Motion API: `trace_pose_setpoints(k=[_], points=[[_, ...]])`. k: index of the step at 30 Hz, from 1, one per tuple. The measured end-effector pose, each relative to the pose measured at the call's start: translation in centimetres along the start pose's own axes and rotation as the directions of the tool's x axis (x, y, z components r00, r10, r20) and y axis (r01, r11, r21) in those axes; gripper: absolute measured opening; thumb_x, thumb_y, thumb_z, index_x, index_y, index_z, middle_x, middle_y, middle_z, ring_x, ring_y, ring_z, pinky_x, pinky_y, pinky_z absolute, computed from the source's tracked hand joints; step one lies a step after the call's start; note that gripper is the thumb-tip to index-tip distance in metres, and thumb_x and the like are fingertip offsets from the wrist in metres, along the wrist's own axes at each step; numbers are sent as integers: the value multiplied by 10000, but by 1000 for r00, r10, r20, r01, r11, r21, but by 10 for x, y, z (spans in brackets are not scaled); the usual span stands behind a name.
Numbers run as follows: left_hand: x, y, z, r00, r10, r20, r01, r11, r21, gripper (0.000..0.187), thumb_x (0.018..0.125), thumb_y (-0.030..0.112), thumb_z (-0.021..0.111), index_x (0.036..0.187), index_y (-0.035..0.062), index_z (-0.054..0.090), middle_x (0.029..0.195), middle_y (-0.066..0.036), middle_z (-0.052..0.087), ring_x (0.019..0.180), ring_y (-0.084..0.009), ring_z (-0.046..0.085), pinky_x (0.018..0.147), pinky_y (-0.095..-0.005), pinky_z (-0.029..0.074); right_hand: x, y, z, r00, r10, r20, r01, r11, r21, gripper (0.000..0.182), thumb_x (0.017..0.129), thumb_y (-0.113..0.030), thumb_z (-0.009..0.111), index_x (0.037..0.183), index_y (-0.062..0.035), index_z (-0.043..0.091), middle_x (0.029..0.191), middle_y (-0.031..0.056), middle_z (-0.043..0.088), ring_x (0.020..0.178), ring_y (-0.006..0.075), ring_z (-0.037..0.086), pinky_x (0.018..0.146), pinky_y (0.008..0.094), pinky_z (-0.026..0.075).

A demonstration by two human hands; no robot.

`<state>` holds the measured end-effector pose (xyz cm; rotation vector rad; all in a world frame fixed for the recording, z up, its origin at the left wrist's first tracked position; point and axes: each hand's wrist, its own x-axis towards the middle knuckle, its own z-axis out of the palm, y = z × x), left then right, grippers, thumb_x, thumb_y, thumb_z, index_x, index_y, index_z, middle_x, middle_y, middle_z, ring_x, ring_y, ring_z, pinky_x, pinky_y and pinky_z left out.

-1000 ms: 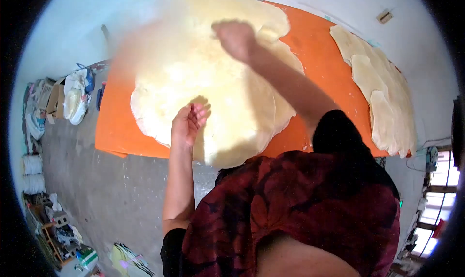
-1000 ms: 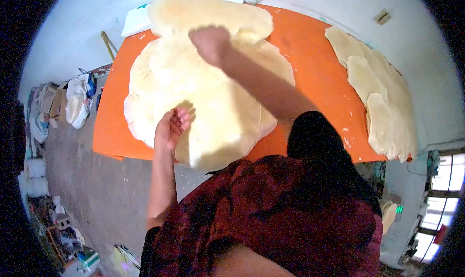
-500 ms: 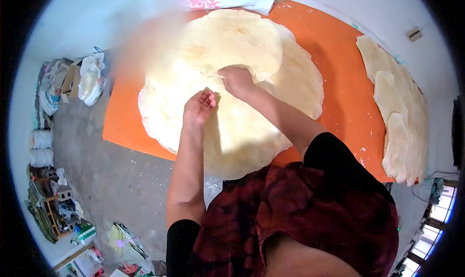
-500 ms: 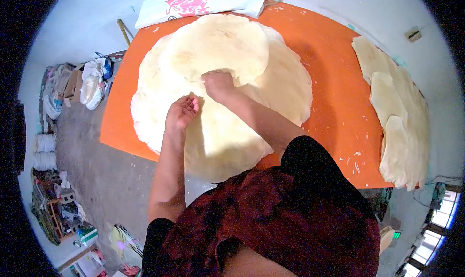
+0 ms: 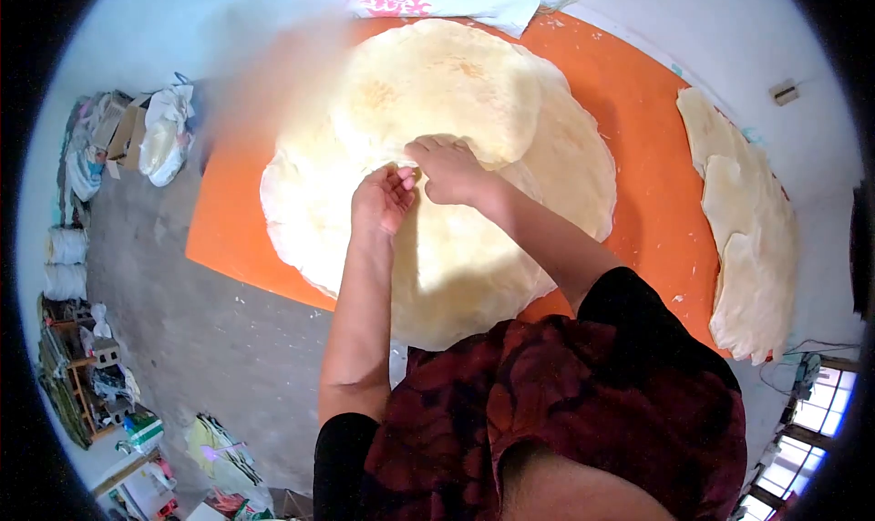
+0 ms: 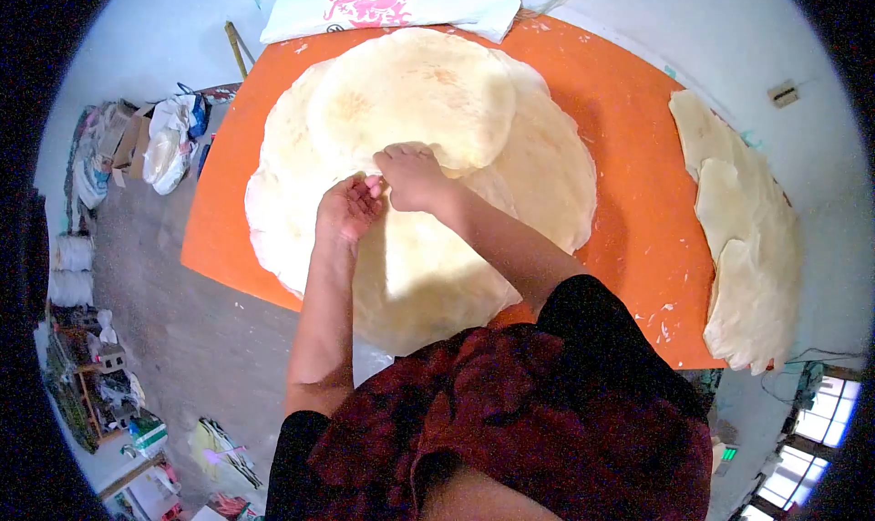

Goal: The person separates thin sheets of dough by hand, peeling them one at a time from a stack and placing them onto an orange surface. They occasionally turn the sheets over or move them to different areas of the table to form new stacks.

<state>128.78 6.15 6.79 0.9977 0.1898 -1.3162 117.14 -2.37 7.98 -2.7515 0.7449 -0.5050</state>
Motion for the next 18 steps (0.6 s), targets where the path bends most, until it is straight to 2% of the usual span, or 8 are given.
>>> trace_pose_setpoints(k=[3, 6, 7, 10, 11, 13, 15, 18], points=[[-16, 6, 7, 993, 70, 94, -75, 996, 51, 161, 879, 161, 377, 882, 33, 476, 805, -105, 578, 687, -188, 537, 613, -309, 447, 8, 4, 9, 998, 53, -25, -54, 998, -27, 205, 704, -93, 528, 904, -68, 564, 886, 99, 592, 905, 272, 544, 753, 393, 424], [-36, 9, -3, 990, 113, 83, -124, 980, 155, 157, 878, 166, 387, 876, 33, 470, 801, -104, 577, 707, -183, 549, 603, -297, 458, 25, 7, 4, 987, 70, 147, -56, 994, -93, 146, 713, -112, 533, 844, -79, 587, 806, 113, 597, 816, 287, 566, 670, 400, 443], [-40, 10, -9, 990, 121, 68, -132, 973, 188, 163, 878, 169, 388, 874, 28, 471, 803, -107, 574, 717, -187, 551, 610, -300, 460, 34, 6, -4, 956, 152, 252, -137, 988, -74, 105, 734, -143, 533, 794, -87, 598, 768, 120, 594, 776, 290, 570, 651, 403, 443], [-39, 11, -31, 995, 80, -52, -77, 996, 50, 171, 879, 162, 388, 891, 8, 463, 842, -126, 560, 733, -207, 553, 627, -308, 470, 53, 21, -23, 883, 54, 466, -105, 991, 84, 190, 760, -243, 549, 843, -87, 618, 762, 125, 593, 753, 295, 562, 649, 393, 432], [-36, 12, -35, 996, 51, -72, -52, 999, -11, 254, 886, 210, 418, 936, -36, 457, 935, -168, 545, 828, -272, 558, 705, -360, 481, 56, 28, -20, 893, 21, 449, -79, 991, 111, 215, 748, -262, 559, 850, -83, 620, 754, 134, 591, 743, 292, 564, 652, 385, 433], [-30, 14, -34, 999, 38, -34, -42, 994, -102, 286, 882, 237, 442, 942, -43, 451, 956, -173, 540, 861, -276, 554, 727, -363, 486, 56, 40, -10, 910, -45, 412, -26, 986, 166, 267, 723, -298, 578, 862, -76, 625, 737, 152, 587, 723, 285, 569, 658, 369, 436], [-24, 17, -26, 999, 19, -38, -25, 987, -158, 302, 884, 259, 453, 908, -42, 448, 887, -156, 539, 854, -283, 572, 720, -366, 506, 54, 44, -16, 880, 1, 476, -170, 935, 313, 299, 724, -314, 590, 907, -80, 627, 753, 128, 597, 721, 244, 566, 664, 345, 433], [-3, 17, -24, 994, -25, -110, 14, 995, -98, 272, 879, 243, 465, 911, -27, 446, 874, -154, 541, 834, -278, 574, 694, -366, 510, 51, 47, -23, 817, 58, 574, -386, 794, 469, 315, 753, -286, 608, 957, -47, 619, 774, 51, 595, 723, 142, 514, 666, 282, 410]])
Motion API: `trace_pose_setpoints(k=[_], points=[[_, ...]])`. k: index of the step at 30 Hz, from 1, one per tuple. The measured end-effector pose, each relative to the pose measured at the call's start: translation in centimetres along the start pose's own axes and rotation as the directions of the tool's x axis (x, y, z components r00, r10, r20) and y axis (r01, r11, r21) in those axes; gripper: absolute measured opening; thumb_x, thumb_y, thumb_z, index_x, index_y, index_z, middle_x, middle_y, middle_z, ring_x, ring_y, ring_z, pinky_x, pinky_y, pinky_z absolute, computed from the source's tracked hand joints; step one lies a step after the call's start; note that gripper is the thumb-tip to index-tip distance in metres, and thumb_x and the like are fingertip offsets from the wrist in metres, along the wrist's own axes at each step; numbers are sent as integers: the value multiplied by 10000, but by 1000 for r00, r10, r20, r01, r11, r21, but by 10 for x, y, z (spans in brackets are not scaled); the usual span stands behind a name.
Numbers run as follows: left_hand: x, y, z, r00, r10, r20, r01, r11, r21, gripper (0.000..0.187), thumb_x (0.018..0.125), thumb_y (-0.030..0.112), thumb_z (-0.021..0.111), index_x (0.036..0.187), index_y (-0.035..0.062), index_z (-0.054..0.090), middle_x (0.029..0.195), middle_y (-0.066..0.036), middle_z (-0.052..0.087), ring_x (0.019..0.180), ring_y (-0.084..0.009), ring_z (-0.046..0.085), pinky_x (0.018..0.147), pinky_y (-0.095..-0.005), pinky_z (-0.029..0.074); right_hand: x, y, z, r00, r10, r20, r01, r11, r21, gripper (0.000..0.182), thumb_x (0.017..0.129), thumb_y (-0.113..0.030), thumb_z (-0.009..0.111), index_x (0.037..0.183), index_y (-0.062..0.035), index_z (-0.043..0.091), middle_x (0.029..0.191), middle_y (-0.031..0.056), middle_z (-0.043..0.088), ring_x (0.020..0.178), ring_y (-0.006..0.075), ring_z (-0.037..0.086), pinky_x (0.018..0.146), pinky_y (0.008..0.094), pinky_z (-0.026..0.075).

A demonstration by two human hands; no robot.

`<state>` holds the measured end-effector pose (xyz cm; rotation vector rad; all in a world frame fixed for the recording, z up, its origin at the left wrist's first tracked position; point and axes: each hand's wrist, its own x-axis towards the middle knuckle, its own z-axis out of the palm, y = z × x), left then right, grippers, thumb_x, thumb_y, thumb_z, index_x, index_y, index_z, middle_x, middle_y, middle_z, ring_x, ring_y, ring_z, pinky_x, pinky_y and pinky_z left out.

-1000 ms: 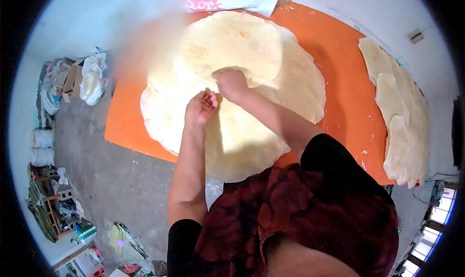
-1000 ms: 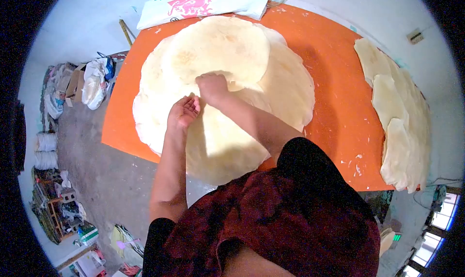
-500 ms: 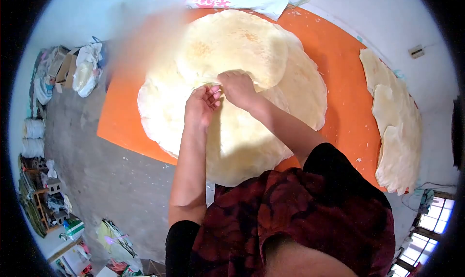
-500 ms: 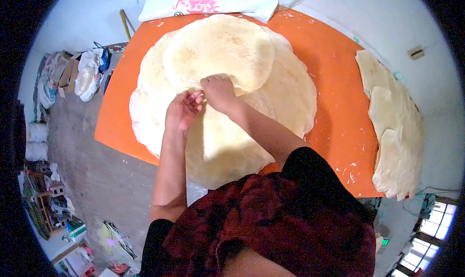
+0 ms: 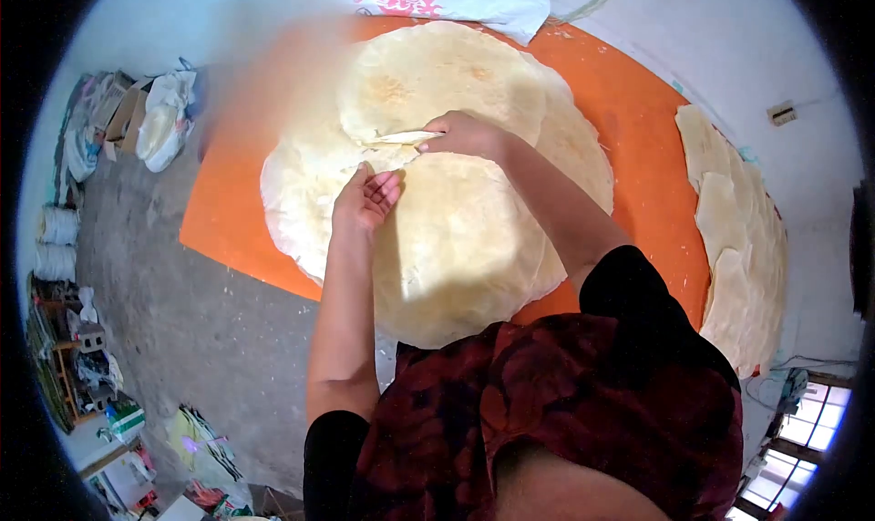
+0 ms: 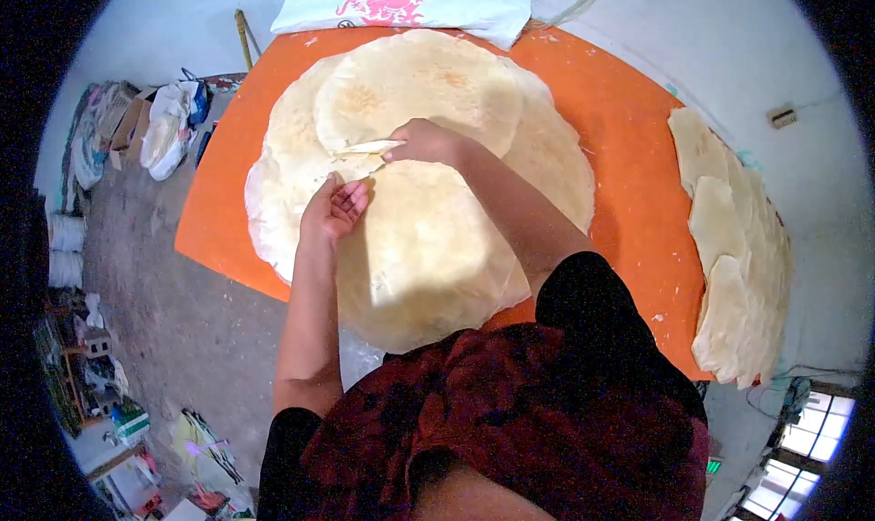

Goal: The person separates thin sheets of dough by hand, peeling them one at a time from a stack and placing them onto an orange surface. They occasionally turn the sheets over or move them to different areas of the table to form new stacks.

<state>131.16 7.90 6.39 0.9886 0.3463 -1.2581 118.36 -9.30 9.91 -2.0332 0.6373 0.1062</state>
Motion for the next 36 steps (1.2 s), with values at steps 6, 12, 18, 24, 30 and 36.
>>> trace_pose_setpoints(k=[6, 12, 18, 24, 30, 36], points=[[20, -1, -7, 991, 120, -55, -120, 993, 1, 112, 850, 68, 440, 914, -23, 450, 823, -158, 523, 663, -242, 546, 601, -351, 514, 5, 22, 0, 992, 94, -88, -70, 968, 243, 355, 761, -286, 612, 1016, -38, 602, 848, 44, 609, 795, 131, 521, 722, 261, 408], [7, 1, -9, 980, 179, -85, -181, 983, -14, 147, 844, 56, 414, 931, -56, 451, 835, -162, 519, 668, -247, 543, 616, -373, 520, -2, 1, 2, 958, 104, -268, -77, 991, 109, 299, 781, -265, 552, 994, -62, 599, 842, 112, 609, 757, 221, 562, 704, 332, 431], [-5, 17, -2, 982, 143, -121, -158, 979, -127, 143, 856, 118, 448, 916, -8, 479, 832, -119, 528, 647, -223, 540, 584, -370, 510, -5, 4, 22, 924, -292, -246, 112, 823, -557, 217, 769, -237, 517, 893, -73, 586, 787, 169, 581, 793, 327, 558, 701, 415, 432], [15, 11, -15, 962, 196, -192, -201, 980, -5, 113, 870, 116, 441, 873, 6, 466, 767, -106, 521, 590, -191, 518, 484, -332, 461, 1, -46, -75, 720, -346, -602, -8, 863, -506, 275, 798, -276, 497, 763, -8, 547, 730, 193, 564, 721, 331, 549, 655, 417, 420], [-2, 13, -12, 967, 199, -158, -209, 977, -50, 74, 864, 80, 427, 850, 9, 442, 716, -74, 487, 550, -170, 482, 485, -328, 468, 2, -134, -64, 653, -555, -515, -104, 608, -787, 219, 844, -257, 408, 913, -123, 567, 808, 123, 586, 739, 320, 554, 651, 417, 435], [-1, 5, -16, 929, 347, -128, -350, 937, -1, 48, 852, 27, 381, 837, 65, 405, 677, -44, 461, 505, -126, 423, 454, -278, 445, 51, -86, 81, 857, -424, -294, 10, 583, -813, 113, 697, -81, 477, 760, -101, 569, 731, 95, 580, 707, 265, 578, 575, 392, 448]])
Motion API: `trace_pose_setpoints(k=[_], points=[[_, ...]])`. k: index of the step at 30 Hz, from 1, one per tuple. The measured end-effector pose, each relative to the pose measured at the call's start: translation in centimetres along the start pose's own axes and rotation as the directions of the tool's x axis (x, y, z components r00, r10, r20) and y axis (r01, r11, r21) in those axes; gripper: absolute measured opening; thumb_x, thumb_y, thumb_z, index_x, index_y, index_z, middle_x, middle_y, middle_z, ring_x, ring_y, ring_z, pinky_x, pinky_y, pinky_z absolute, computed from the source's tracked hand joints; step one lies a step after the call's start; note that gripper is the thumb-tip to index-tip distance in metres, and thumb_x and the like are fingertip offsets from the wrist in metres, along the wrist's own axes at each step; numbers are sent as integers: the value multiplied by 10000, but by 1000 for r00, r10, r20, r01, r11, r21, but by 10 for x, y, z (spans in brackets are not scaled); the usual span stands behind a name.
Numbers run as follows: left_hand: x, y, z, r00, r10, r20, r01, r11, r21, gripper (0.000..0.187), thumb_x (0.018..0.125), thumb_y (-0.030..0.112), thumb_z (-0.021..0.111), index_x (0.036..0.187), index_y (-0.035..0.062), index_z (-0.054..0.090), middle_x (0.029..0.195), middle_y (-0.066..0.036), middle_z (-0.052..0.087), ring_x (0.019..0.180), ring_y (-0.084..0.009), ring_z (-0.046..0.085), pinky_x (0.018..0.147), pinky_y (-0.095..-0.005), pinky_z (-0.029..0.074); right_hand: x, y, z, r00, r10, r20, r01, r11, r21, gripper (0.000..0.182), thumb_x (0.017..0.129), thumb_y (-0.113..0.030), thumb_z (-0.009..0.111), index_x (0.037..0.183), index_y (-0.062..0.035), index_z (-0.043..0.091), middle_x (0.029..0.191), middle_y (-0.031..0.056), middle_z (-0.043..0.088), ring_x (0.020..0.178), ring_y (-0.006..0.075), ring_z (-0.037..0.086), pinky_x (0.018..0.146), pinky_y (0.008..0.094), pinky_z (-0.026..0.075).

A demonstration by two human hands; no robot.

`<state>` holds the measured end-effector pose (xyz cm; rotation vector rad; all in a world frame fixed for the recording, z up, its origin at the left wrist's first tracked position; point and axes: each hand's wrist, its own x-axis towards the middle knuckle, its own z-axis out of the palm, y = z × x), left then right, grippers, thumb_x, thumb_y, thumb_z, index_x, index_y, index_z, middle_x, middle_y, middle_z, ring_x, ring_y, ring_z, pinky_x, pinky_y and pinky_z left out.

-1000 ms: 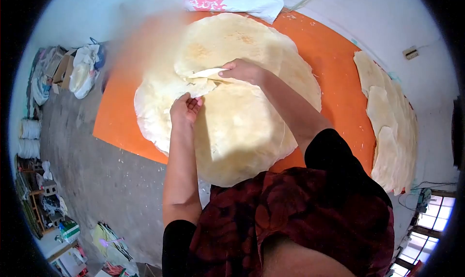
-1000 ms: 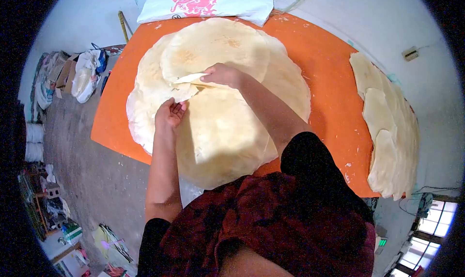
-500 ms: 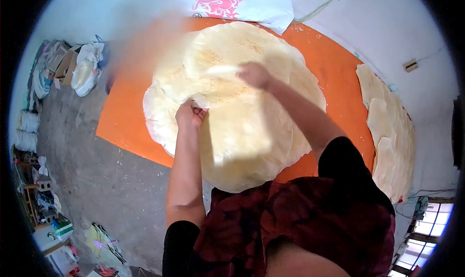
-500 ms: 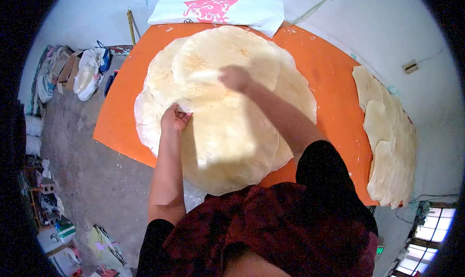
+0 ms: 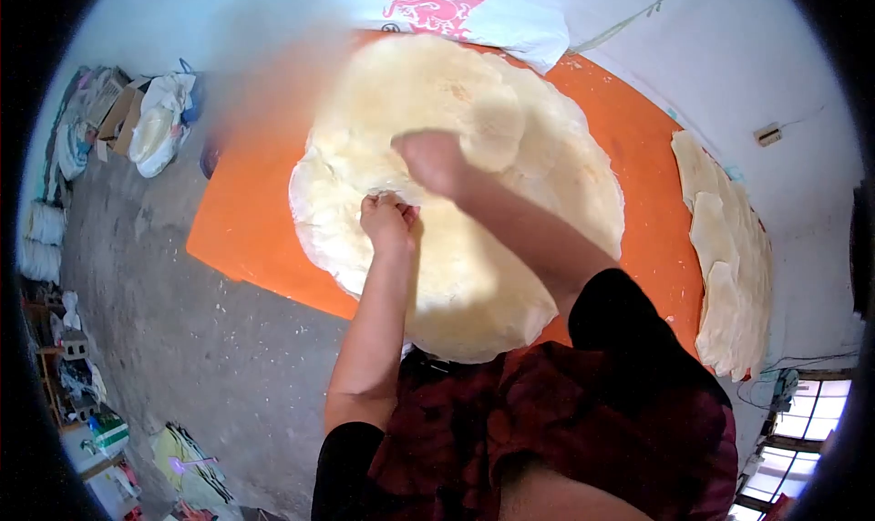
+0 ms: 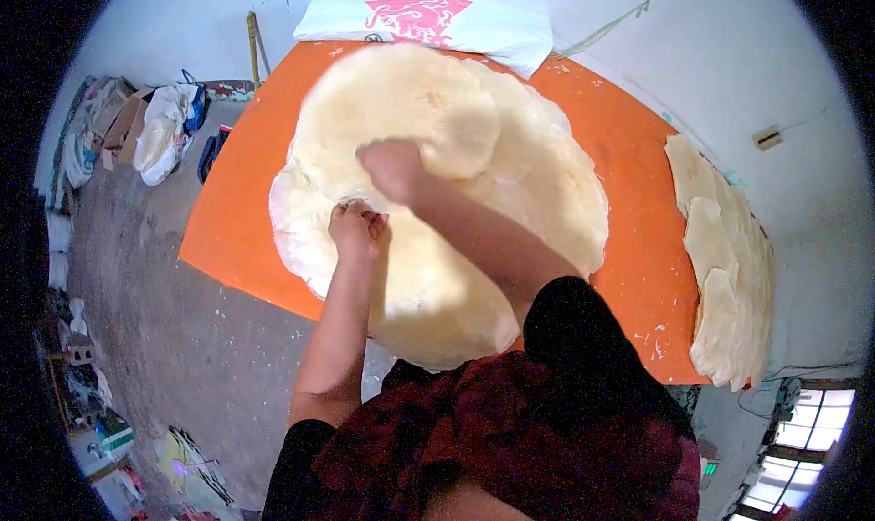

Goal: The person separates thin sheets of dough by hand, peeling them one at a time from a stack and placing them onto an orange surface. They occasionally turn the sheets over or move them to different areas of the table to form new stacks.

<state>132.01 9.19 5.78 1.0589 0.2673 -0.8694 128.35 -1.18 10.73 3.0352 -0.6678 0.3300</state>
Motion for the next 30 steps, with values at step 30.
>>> trace_pose_setpoints(k=[30], points=[[-28, 35, -61, 942, -116, 314, 72, 986, 147, 148, 862, 85, 445, 995, 34, 481, 891, -84, 566, 766, -161, 564, 621, -282, 461, 49, 73, -92, 942, 331, -49, -317, 930, 187, 221, 759, -189, 460, 873, -45, 582, 810, 174, 574, 787, 339, 546, 705, 433, 429]])
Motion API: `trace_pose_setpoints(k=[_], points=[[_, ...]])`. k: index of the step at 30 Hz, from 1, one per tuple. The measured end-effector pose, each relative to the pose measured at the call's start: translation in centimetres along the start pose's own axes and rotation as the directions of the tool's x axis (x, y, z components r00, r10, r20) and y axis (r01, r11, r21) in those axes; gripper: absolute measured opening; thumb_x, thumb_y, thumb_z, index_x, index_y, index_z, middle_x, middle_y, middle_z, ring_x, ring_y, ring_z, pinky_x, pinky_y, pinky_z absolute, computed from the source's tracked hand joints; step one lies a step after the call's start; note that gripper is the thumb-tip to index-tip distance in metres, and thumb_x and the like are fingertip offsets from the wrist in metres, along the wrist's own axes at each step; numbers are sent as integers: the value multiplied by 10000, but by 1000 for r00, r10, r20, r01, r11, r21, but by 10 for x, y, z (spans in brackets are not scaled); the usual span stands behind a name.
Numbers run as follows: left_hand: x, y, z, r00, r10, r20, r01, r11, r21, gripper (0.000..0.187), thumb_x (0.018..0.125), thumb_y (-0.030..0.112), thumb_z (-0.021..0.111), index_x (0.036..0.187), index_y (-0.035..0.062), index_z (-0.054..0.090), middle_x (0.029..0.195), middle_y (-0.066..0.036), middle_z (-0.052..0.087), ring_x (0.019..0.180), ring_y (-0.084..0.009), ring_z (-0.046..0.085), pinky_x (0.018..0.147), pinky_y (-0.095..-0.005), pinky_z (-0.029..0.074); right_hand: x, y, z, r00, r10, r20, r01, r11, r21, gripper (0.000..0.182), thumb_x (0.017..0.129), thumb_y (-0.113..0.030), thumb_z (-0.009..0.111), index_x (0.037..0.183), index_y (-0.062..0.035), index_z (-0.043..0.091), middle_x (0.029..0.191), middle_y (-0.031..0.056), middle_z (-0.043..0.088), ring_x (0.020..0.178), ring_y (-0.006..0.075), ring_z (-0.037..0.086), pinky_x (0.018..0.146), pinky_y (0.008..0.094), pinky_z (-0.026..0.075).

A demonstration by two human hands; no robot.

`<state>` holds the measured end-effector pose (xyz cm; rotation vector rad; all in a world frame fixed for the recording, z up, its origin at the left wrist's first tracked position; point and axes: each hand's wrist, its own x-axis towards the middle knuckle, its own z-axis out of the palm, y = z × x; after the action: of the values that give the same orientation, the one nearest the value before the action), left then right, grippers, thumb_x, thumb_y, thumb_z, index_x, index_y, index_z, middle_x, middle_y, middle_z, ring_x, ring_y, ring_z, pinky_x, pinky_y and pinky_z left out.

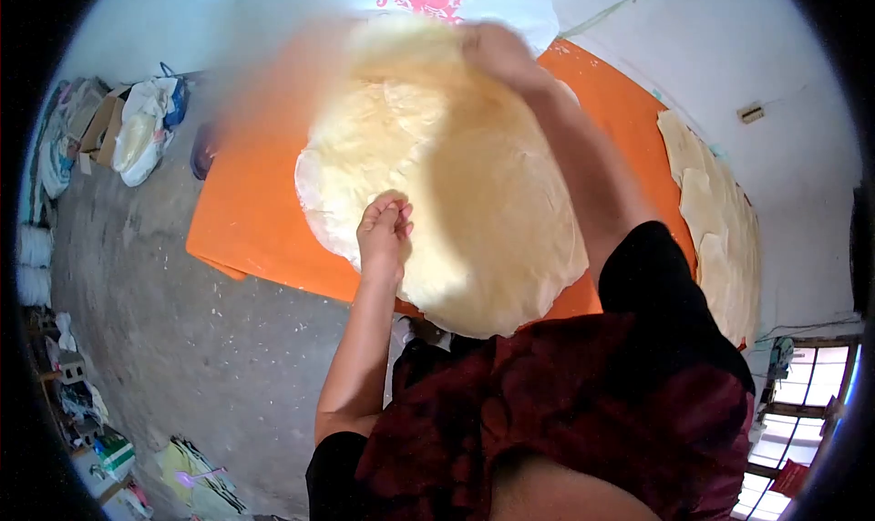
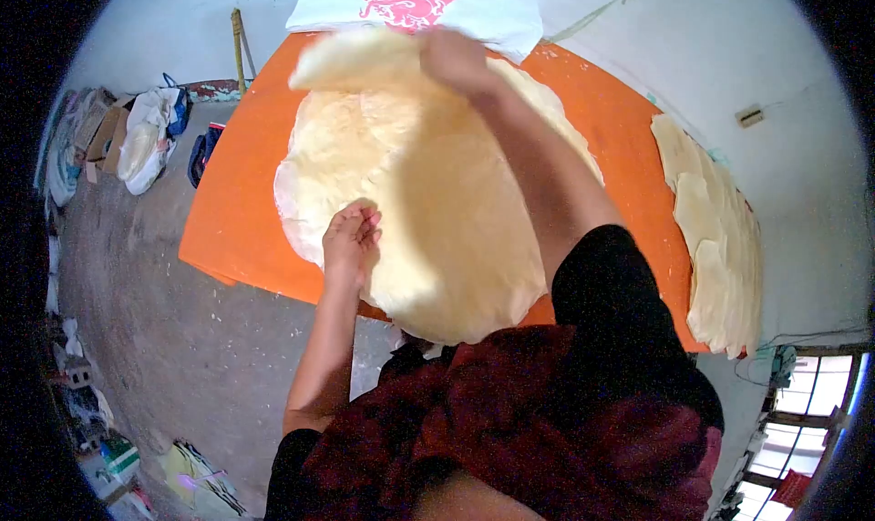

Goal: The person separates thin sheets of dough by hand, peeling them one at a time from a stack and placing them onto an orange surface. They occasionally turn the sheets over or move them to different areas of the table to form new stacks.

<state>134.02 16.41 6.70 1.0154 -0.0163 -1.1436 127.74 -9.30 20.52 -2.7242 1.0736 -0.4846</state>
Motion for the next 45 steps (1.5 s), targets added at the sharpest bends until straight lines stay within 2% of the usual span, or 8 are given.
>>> trace_pose_setpoints(k=[2, 8, 12, 18, 26, 39, 43, 45], points=[[-13, 5, -5, 1000, -5, -18, 6, 999, 35, 143, 864, 89, 444, 988, 33, 485, 895, -83, 571, 775, -160, 569, 627, -285, 464, 0, -27, -52, 982, -124, -139, 81, 955, -285, 211, 760, -149, 470, 909, -76, 601, 818, 144, 589, 793, 312, 557, 690, 408, 441], [-73, -3, -42, 999, -34, 1, 33, 981, 190, 138, 872, 127, 446, 886, 27, 540, 747, -72, 603, 636, -138, 570, 580, -239, 453, -117, -52, -47, 936, -340, -88, 269, 855, -444, 238, 740, -85, 479, 951, -97, 590, 851, 109, 594, 802, 284, 568, 661, 376, 452], [-112, -34, -65, 982, -182, -42, 186, 950, 251, 138, 872, 149, 449, 901, 34, 519, 788, -73, 590, 695, -151, 566, 633, -276, 454, -233, -35, 12, 931, -169, 324, 269, 917, -295, 219, 674, -15, 462, 877, -69, 524, 801, 86, 555, 764, 287, 552, 599, 380, 446], [-135, -73, -49, 969, -214, -125, 246, 887, 390, 158, 851, 211, 511, 865, 56, 479, 749, -54, 547, 726, -158, 565, 625, -280, 460, -293, -21, 33, 930, -257, 263, 288, 954, -88, 52, 684, -77, 509, 730, -51, 509, 696, 101, 551, 676, 276, 583, 550, 375, 465], [-146, -115, -34, 974, -82, -213, 128, 969, 211, 116, 815, 148, 545, 763, 63, 486, 624, -55, 554, 494, -137, 536, 450, -249, 456, -332, -10, 19, 854, -331, 401, 346, 938, 38, 153, 648, -60, 521, 796, -26, 503, 752, 118, 552, 716, 295, 565, 580, 380, 466], [-152, -111, 4, 993, -13, -120, 0, 995, -104, 128, 849, 147, 410, 919, 64, 478, 865, -91, 561, 774, -225, 574, 637, -390, 514, -351, -17, 24, 866, -288, 409, 224, 954, 199, 369, 647, -229, 662, 887, 5, 507, 858, 169, 551, 783, 309, 563, 639, 385, 469], [-149, -104, 12, 999, -45, 1, 45, 989, -141, 115, 840, 137, 424, 902, 56, 477, 815, -84, 554, 766, -215, 570, 696, -371, 500, -357, -21, 32, 940, -292, 177, 267, 952, 152, 233, 713, -176, 571, 872, -18, 505, 857, 163, 559, 754, 318, 568, 618, 395, 467], [-146, -104, 7, 994, -34, 105, 55, 977, -204, 116, 803, 66, 431, 879, 39, 514, 852, -92, 574, 790, -206, 568, 744, -336, 475, -345, -18, 31, 925, -214, 314, 175, 973, 149, 168, 725, -163, 547, 835, -40, 517, 783, 151, 567, 707, 314, 570, 600, 394, 463]])
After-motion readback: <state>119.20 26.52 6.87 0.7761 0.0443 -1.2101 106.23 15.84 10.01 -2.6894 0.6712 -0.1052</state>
